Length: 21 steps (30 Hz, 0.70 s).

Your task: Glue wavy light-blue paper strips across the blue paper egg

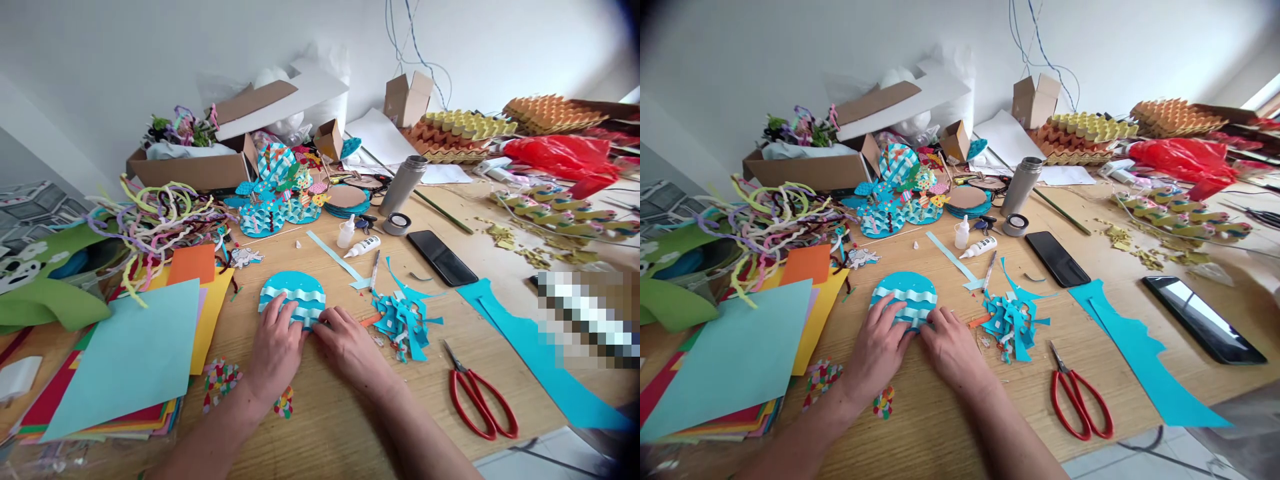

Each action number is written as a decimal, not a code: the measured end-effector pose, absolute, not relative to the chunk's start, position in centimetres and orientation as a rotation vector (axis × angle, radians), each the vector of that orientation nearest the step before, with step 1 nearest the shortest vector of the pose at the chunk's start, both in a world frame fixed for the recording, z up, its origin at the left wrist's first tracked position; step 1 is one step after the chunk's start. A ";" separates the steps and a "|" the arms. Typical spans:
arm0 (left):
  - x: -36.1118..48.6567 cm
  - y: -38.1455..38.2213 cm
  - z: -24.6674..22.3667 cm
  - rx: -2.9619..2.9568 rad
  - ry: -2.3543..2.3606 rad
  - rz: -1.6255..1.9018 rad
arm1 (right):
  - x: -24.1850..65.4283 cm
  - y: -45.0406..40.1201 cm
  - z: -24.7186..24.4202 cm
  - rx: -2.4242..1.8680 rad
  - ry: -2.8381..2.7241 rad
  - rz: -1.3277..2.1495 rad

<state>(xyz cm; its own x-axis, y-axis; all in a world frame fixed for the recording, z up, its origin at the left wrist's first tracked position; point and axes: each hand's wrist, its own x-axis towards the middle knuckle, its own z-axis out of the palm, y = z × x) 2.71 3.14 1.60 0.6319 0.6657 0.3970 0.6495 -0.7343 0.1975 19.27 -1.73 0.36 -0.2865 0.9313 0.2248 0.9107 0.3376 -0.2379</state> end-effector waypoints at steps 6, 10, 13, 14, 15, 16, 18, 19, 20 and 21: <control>2.6 3.1 1.5 2.845 1.101 0.737 | 19.3 -1.8 0.4 -1.630 -2.260 0.138; 2.6 3.1 1.3 2.864 1.093 0.745 | 19.2 -1.7 0.6 -1.638 -2.238 0.156; 2.6 3.1 1.3 2.871 1.095 0.726 | 19.2 -1.6 0.6 -1.632 -2.234 0.164; 2.6 3.1 1.3 2.871 1.095 0.724 | 19.2 -1.7 0.6 -1.627 -2.233 0.165; 2.6 3.1 1.3 2.870 1.095 0.723 | 19.3 -1.7 0.5 -1.623 -2.230 0.164; 2.6 3.1 1.4 2.869 1.097 0.723 | 19.3 -1.7 0.5 -1.619 -2.227 0.163; 2.6 3.1 1.4 2.870 1.101 0.721 | 19.3 -1.7 0.5 -1.611 -2.220 0.157; 2.6 3.1 1.5 2.872 1.102 0.720 | 19.2 -1.7 0.5 -1.608 -2.218 0.154; 2.6 3.1 1.5 2.874 1.103 0.719 | 19.2 -1.7 0.6 -1.605 -2.216 0.151; 2.6 3.1 1.5 2.876 1.102 0.718 | 19.2 -1.7 0.6 -1.604 -2.213 0.148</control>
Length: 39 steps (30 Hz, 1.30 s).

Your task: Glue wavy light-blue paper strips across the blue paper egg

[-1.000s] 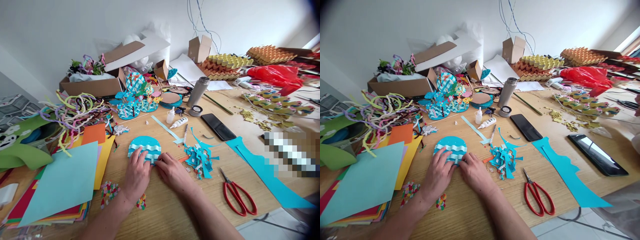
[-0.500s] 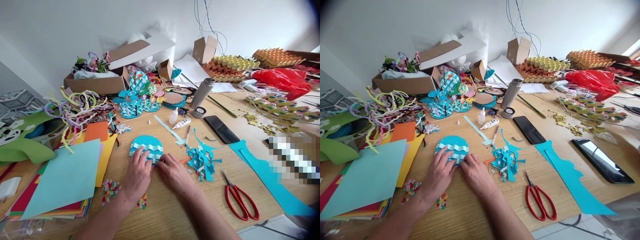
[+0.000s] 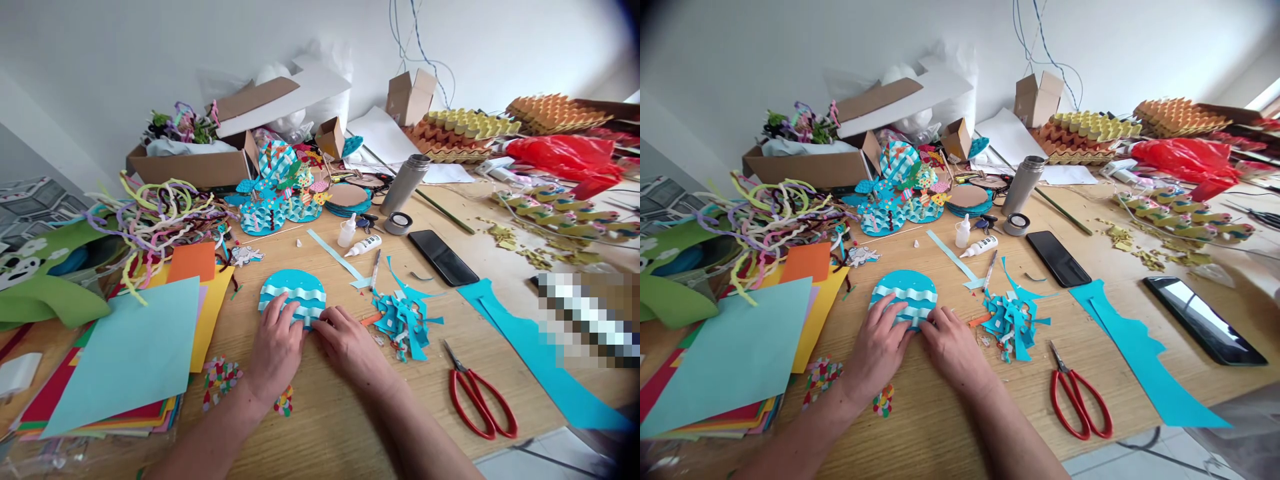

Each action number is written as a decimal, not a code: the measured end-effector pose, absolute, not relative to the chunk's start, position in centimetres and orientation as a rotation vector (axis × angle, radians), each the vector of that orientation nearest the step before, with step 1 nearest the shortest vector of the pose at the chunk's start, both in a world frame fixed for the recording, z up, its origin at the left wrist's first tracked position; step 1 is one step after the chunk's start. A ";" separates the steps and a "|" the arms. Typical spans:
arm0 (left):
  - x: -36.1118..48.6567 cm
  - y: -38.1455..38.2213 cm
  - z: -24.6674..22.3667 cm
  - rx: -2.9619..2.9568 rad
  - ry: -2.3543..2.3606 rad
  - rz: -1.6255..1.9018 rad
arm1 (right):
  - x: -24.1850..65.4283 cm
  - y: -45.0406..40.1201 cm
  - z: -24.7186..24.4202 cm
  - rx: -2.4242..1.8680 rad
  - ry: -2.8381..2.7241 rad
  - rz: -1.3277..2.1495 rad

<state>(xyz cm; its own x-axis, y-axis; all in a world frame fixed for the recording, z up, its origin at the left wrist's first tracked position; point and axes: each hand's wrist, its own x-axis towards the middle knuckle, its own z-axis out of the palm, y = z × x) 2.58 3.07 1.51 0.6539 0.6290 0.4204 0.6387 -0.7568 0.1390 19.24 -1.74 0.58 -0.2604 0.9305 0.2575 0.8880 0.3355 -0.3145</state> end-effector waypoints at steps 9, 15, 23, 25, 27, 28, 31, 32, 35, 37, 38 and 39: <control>2.6 3.0 1.5 -2.853 -1.111 -0.690 | 19.4 -1.8 0.5 -1.580 -2.242 0.117; 2.7 3.0 1.3 -2.854 -1.119 -0.680 | 19.4 -1.8 1.1 -1.643 -2.322 0.095; 2.6 3.0 1.3 -2.837 -1.123 -0.702 | 19.6 -1.8 1.1 -1.584 -2.228 0.095; 2.6 3.0 1.3 -2.839 -1.128 -0.713 | 19.6 -1.8 1.1 -1.551 -2.177 0.099; 2.6 3.0 1.2 -2.841 -1.125 -0.727 | 19.5 -1.8 1.2 -1.525 -2.146 0.096; 2.6 3.0 1.2 -2.840 -1.123 -0.729 | 19.4 -1.8 1.2 -1.516 -2.140 0.093; 2.6 3.0 1.1 -2.828 -1.120 -0.726 | 19.3 -1.9 1.2 -1.524 -2.154 0.095; 2.7 3.0 1.1 -2.825 -1.122 -0.722 | 19.2 -1.9 1.2 -1.536 -2.165 0.098; 2.7 3.0 1.0 -2.826 -1.120 -0.714 | 19.2 -1.9 1.3 -1.572 -2.210 0.101; 2.7 3.0 0.9 -2.827 -1.112 -0.713 | 19.2 -1.9 1.3 -1.588 -2.253 0.084; 2.7 3.0 0.9 -2.825 -1.107 -0.713 | 19.2 -1.9 1.3 -1.596 -2.278 0.067; 2.6 3.0 0.9 -2.822 -1.104 -0.712 | 19.1 -1.9 1.3 -1.603 -2.304 0.045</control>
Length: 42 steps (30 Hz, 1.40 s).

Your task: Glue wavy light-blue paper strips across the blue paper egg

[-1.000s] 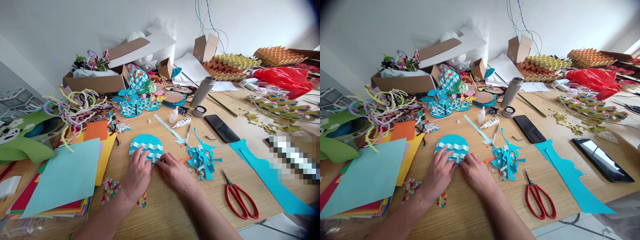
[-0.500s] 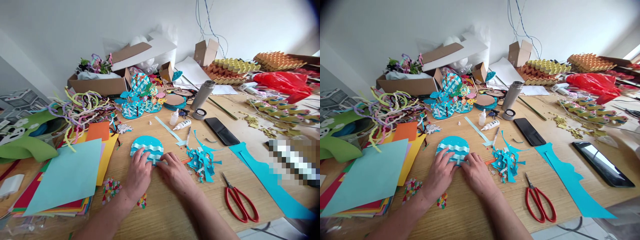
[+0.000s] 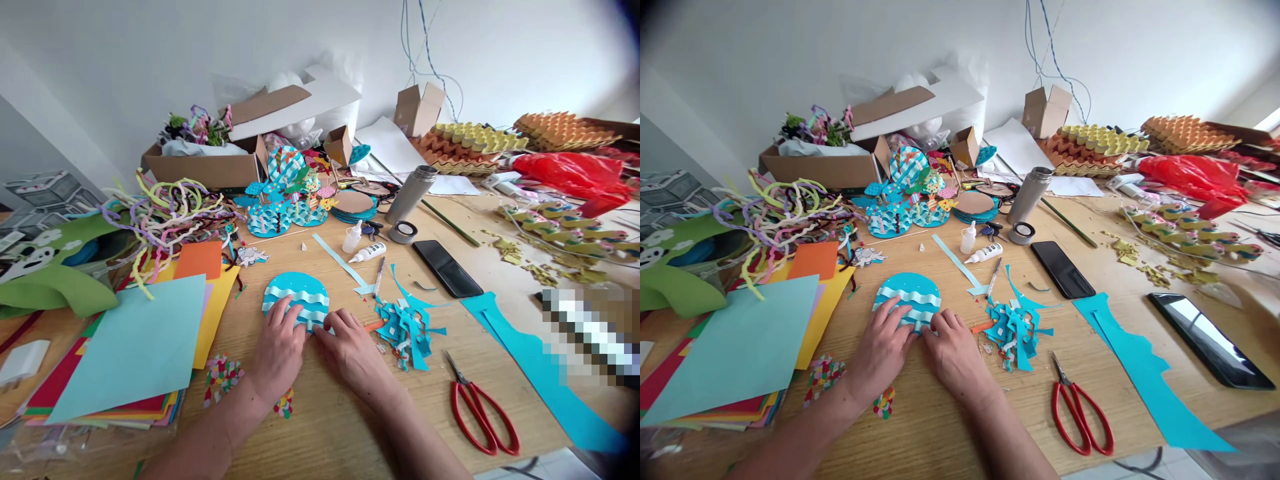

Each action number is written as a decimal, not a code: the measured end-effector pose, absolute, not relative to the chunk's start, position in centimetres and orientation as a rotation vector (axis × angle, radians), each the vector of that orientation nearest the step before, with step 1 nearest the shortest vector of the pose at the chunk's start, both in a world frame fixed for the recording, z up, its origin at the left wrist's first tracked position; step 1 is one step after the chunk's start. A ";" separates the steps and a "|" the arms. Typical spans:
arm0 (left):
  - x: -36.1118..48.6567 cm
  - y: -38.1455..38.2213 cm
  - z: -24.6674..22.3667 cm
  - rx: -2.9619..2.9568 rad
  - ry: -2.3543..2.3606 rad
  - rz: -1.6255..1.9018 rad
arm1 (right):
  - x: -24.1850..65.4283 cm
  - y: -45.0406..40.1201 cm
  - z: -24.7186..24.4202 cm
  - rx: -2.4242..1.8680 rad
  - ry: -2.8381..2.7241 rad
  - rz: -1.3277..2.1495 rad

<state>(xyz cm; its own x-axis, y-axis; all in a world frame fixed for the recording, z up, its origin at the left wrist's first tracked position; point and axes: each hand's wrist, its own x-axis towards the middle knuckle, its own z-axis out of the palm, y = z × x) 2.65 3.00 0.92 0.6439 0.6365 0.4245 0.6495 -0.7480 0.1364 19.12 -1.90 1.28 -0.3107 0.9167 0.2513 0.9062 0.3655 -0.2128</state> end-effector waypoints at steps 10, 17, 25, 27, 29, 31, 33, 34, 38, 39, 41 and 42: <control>2.7 3.0 0.9 -2.812 -1.095 -0.710 | 18.2 -2.1 0.9 -1.602 -2.356 -0.080; 2.5 3.1 1.0 -2.827 -1.125 -0.682 | 18.8 -2.0 1.1 -1.567 -2.110 0.019; 2.5 3.2 0.9 -2.861 -1.156 -0.683 | 18.8 -1.9 0.7 -1.754 -1.874 0.243; 2.5 3.2 0.8 -2.865 -1.166 -0.682 | 18.5 -1.8 0.5 -1.795 -1.887 0.266; 2.5 3.2 0.7 -2.870 -1.165 -0.690 | 18.3 -1.7 0.3 -1.835 -1.898 0.281; 2.5 3.2 0.7 -2.871 -1.158 -0.703 | 18.2 -1.5 0.1 -1.875 -1.905 0.299; 2.5 3.2 0.7 -2.866 -1.150 -0.716 | 18.1 -1.4 0.0 -1.910 -1.905 0.310; 2.5 3.2 0.7 -2.864 -1.149 -0.719 | 18.1 -1.3 -0.1 -1.921 -1.903 0.312; 2.5 3.3 0.7 -2.860 -1.152 -0.724 | 18.0 -1.3 0.0 -1.936 -1.883 0.295; 2.5 3.3 0.6 -2.860 -1.149 -0.728 | 18.0 -1.3 0.1 -1.937 -1.880 0.290; 2.5 3.3 0.6 -2.859 -1.141 -0.735 | 18.0 -1.4 0.3 -1.947 -1.883 0.283; 2.6 3.3 0.6 -2.857 -1.139 -0.738 | 17.9 -1.4 0.4 -1.958 -1.887 0.282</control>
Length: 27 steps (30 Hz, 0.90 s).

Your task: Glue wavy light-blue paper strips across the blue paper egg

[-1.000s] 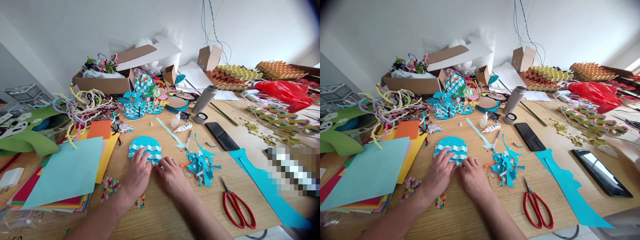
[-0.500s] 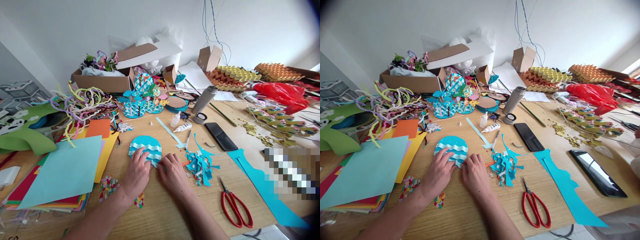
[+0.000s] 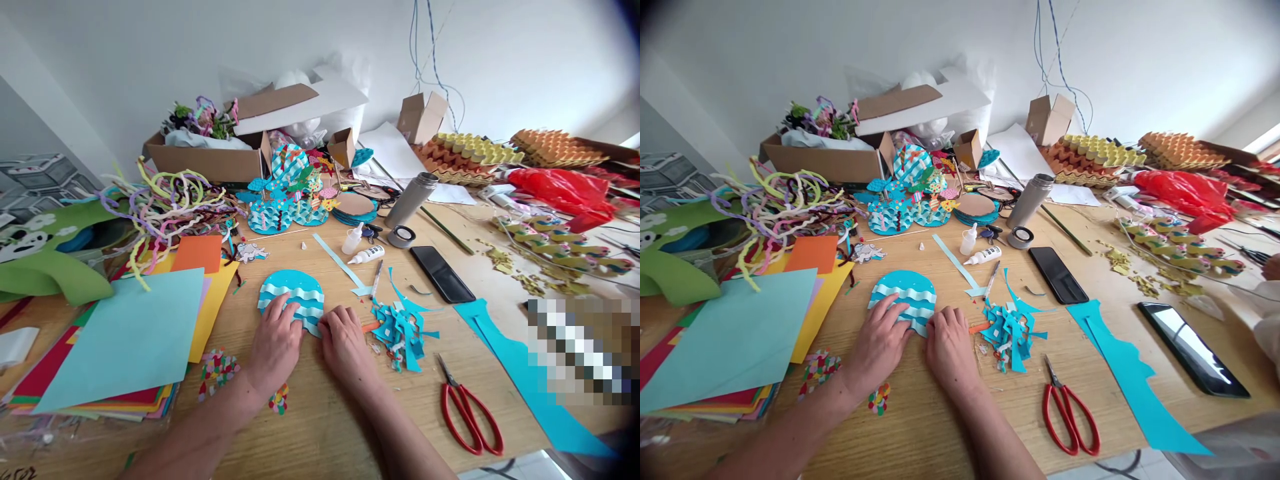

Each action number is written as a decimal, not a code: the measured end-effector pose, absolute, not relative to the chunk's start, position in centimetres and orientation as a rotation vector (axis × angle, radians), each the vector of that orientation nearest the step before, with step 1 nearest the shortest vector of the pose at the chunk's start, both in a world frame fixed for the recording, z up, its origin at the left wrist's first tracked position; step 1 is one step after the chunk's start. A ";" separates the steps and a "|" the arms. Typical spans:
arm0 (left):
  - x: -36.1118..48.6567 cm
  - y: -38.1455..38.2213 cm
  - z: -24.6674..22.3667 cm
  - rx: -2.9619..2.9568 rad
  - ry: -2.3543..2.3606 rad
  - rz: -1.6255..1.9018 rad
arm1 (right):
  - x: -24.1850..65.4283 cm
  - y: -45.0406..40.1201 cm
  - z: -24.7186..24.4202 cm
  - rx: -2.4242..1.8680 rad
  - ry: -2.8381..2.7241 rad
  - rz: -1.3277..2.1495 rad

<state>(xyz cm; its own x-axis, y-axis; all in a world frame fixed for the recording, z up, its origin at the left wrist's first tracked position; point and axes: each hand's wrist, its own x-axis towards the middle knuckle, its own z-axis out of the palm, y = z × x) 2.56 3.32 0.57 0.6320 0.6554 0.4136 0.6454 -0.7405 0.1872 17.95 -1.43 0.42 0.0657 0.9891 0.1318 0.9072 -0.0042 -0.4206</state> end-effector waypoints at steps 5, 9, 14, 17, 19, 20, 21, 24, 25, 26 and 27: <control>2.6 3.3 0.6 2.821 1.127 0.729 | 17.7 -1.6 0.7 -2.028 -1.918 0.280; 2.6 3.3 0.6 2.824 1.130 0.720 | 17.4 -1.5 0.5 -2.061 -1.936 0.289; 2.6 3.3 0.6 2.824 1.131 0.720 | 17.5 -1.4 0.4 -2.071 -1.940 0.290; 2.5 3.3 0.8 2.817 1.134 0.720 | 18.0 -1.5 0.6 -2.069 -1.924 0.285; 2.4 3.2 1.0 2.808 1.133 0.703 | 18.3 -1.7 0.6 -2.067 -1.928 0.290; 2.4 3.2 1.1 2.806 1.131 0.692 | 18.5 -1.8 0.7 -2.070 -1.936 0.297; 2.4 3.2 1.1 2.806 1.130 0.682 | 18.6 -1.8 0.7 -2.077 -1.946 0.307; 2.4 3.2 1.1 2.805 1.133 0.671 | 18.5 -1.8 0.6 -2.100 -1.990 0.333; 2.4 3.3 1.1 2.801 1.134 0.672 | 18.4 -1.8 0.6 -2.104 -2.006 0.340; 2.4 3.3 1.1 2.796 1.135 0.672 | 18.3 -1.7 0.6 -2.108 -2.019 0.345; 2.4 3.3 1.0 2.793 1.134 0.672 | 18.2 -1.7 0.5 -2.110 -2.027 0.348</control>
<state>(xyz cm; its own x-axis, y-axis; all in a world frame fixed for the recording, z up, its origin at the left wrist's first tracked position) 2.37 3.29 1.04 0.6359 0.6753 0.3735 0.6522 -0.7290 0.2077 18.16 -1.71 0.54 0.0349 0.9988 -0.0344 0.9532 -0.0436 -0.2993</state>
